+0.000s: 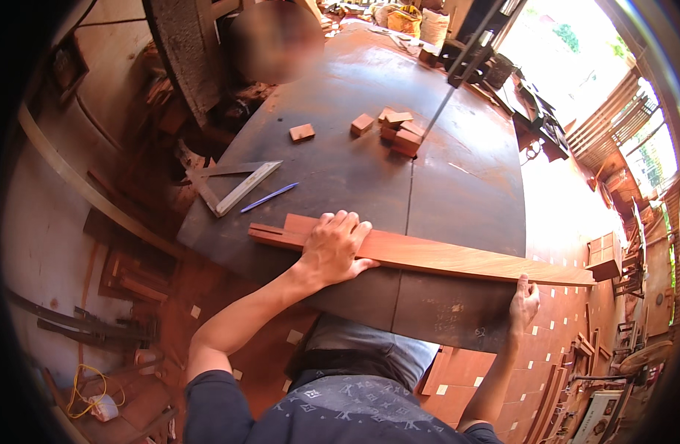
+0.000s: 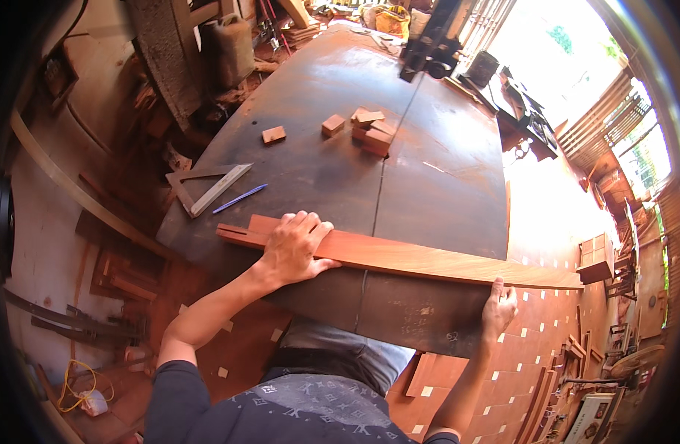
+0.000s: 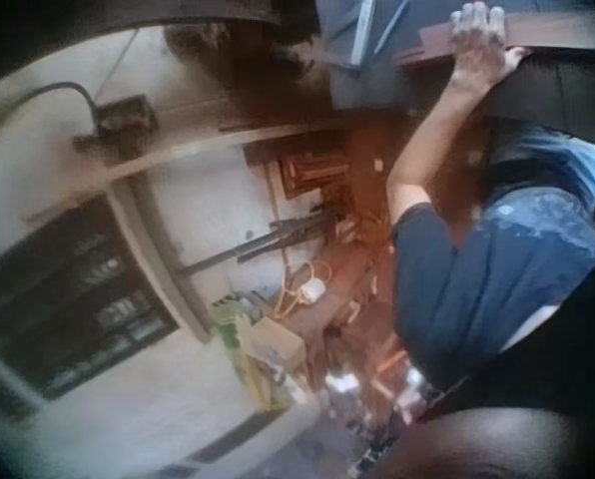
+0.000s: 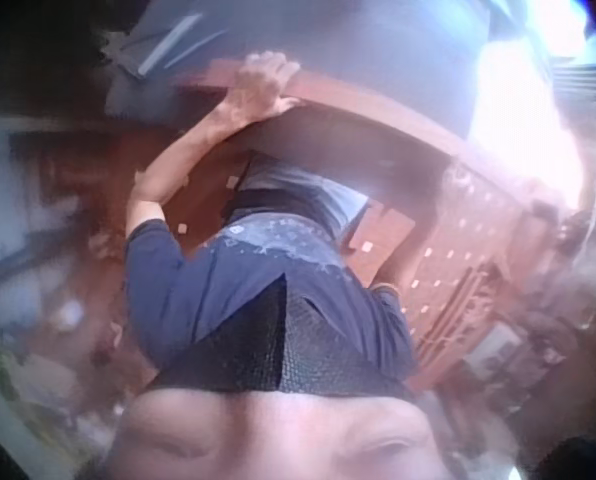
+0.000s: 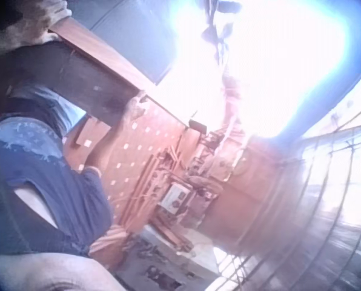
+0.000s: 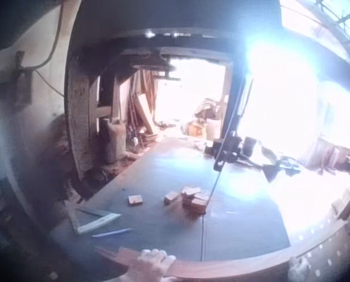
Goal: The person uses a bandsaw to cut a long wooden plank into smaller pieces. They measure and mark the wood with a square and pen, then guide the plank through the saw blade to make precise cuts.
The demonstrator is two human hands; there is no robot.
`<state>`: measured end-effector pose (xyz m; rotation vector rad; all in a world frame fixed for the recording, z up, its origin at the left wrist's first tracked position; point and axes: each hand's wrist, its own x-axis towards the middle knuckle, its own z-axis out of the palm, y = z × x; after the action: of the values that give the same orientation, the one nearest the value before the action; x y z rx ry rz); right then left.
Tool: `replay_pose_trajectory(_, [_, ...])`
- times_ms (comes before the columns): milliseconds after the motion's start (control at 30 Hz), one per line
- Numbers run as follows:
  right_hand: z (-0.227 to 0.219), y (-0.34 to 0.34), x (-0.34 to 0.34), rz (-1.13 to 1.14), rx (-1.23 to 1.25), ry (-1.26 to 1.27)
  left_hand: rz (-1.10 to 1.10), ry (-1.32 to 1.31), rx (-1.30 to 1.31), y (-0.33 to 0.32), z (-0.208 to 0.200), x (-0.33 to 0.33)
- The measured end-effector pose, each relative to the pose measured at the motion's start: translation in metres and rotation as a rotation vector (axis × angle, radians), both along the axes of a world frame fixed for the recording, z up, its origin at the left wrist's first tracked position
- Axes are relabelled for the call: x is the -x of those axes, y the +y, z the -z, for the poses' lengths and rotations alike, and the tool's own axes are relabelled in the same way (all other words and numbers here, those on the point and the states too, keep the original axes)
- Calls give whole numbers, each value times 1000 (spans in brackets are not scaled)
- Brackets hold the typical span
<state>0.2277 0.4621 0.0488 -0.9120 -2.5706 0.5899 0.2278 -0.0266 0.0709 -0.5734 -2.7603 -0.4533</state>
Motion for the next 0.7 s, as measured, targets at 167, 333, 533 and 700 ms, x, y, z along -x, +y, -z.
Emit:
replay_pose_trajectory(167, [10, 79, 25, 34, 958, -44, 31, 67, 35, 59, 5, 26])
replay_pose_trajectory(333, [51, 143, 119, -50, 1465, 442, 85, 114, 20, 142, 11, 97])
replay_pose_trajectory(533, [44, 172, 207, 35, 1445, 750, 104, 84, 28, 205, 15, 187])
replay_pose_trajectory(700, [43, 171, 256, 47, 1389, 846, 96, 102, 8, 224, 22, 236])
